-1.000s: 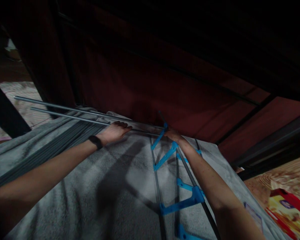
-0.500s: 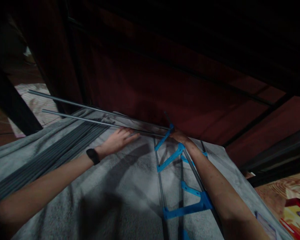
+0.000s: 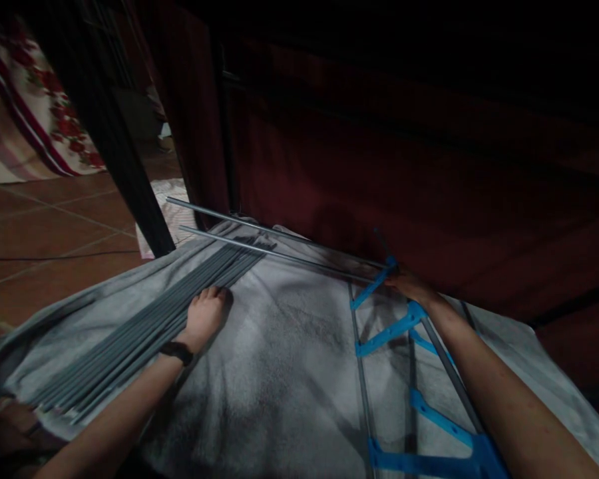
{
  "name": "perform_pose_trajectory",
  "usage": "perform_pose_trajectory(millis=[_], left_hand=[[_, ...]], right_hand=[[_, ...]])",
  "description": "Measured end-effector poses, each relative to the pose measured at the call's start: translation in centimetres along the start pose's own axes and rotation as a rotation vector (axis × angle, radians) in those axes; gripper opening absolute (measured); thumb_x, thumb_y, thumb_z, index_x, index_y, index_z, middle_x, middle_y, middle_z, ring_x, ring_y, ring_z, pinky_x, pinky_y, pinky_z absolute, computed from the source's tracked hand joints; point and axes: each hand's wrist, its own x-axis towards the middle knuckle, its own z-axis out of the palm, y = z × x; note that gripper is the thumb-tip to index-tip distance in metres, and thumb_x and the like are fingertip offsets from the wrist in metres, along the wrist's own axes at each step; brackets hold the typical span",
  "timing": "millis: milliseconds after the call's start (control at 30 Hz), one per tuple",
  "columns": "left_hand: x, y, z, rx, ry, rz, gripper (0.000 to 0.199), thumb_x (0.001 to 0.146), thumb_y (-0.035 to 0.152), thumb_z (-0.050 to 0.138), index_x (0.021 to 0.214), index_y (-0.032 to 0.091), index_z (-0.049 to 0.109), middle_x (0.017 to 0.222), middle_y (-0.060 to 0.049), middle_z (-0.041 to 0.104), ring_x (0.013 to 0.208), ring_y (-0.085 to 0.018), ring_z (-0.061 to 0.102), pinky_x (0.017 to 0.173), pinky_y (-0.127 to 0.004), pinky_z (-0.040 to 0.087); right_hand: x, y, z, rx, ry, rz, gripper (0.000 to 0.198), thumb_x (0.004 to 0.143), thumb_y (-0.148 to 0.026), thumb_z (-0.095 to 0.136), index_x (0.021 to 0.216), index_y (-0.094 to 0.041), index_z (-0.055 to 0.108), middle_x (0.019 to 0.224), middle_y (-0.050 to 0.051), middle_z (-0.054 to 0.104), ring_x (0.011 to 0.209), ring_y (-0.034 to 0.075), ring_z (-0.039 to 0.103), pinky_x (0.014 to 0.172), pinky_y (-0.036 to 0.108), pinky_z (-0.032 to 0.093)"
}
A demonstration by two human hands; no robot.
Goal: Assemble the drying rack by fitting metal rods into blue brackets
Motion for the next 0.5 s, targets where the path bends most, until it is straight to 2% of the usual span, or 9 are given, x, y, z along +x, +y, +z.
perform_pose_trajectory(millis=[67, 133, 233, 333, 500], left_hand=[[0.1, -0.1, 0.0, 0.016, 0.004, 0.011, 0.041, 0.092, 0.008, 0.034, 0.118, 0.01, 0.066, 0.11, -0.019, 0.063, 0.104, -0.032, 0.059, 0.085, -0.042, 0.044], [0.3, -0.4, 0.0, -0.002, -0.001, 0.006, 0.042, 0.092, 0.008, 0.033, 0.12, 0.011, 0.065, 0.11, -0.019, 0.063, 0.105, -0.031, 0.059, 0.084, -0.041, 0.045], [0.6, -1.3, -0.3, -0.065, -0.05, -0.076, 0.043, 0.094, 0.01, 0.031, 0.123, 0.013, 0.062, 0.112, -0.017, 0.062, 0.1, -0.027, 0.062, 0.078, -0.036, 0.048], [0.8, -2.4, -0.5, -0.067, -0.104, -0.157, 0.042, 0.096, 0.013, 0.029, 0.119, 0.014, 0.064, 0.114, -0.016, 0.061, 0.102, -0.027, 0.062, 0.074, -0.033, 0.049], [1.1, -2.7, -0.7, -0.002, -0.115, -0.14, 0.043, 0.096, 0.012, 0.026, 0.115, 0.01, 0.065, 0.111, -0.019, 0.061, 0.105, -0.03, 0.061, 0.075, -0.035, 0.05]], right_hand=[[-0.1, 0.1, 0.1, 0.032, 0.019, 0.05, 0.044, 0.06, -0.012, 0.071, 0.099, -0.025, 0.057, 0.077, -0.003, 0.066, 0.07, 0.016, 0.067, 0.064, 0.024, 0.056], [-0.2, -0.1, 0.2, 0.037, 0.014, 0.038, 0.045, 0.06, -0.013, 0.071, 0.1, -0.025, 0.056, 0.077, -0.003, 0.065, 0.071, 0.016, 0.067, 0.065, 0.024, 0.056], [-0.3, -0.5, 0.5, 0.038, -0.026, 0.016, 0.041, 0.06, -0.015, 0.071, 0.097, -0.025, 0.056, 0.079, -0.002, 0.065, 0.071, 0.016, 0.066, 0.067, 0.024, 0.055], [-0.6, -0.9, 0.6, 0.061, -0.041, 0.038, 0.037, 0.061, -0.015, 0.07, 0.093, -0.025, 0.055, 0.08, 0.0, 0.066, 0.074, 0.017, 0.067, 0.068, 0.024, 0.055], [-1.0, -1.0, 0.5, 0.095, -0.008, 0.063, 0.045, 0.057, -0.01, 0.072, 0.095, -0.026, 0.053, 0.079, 0.0, 0.067, 0.076, 0.019, 0.069, 0.07, 0.026, 0.056]])
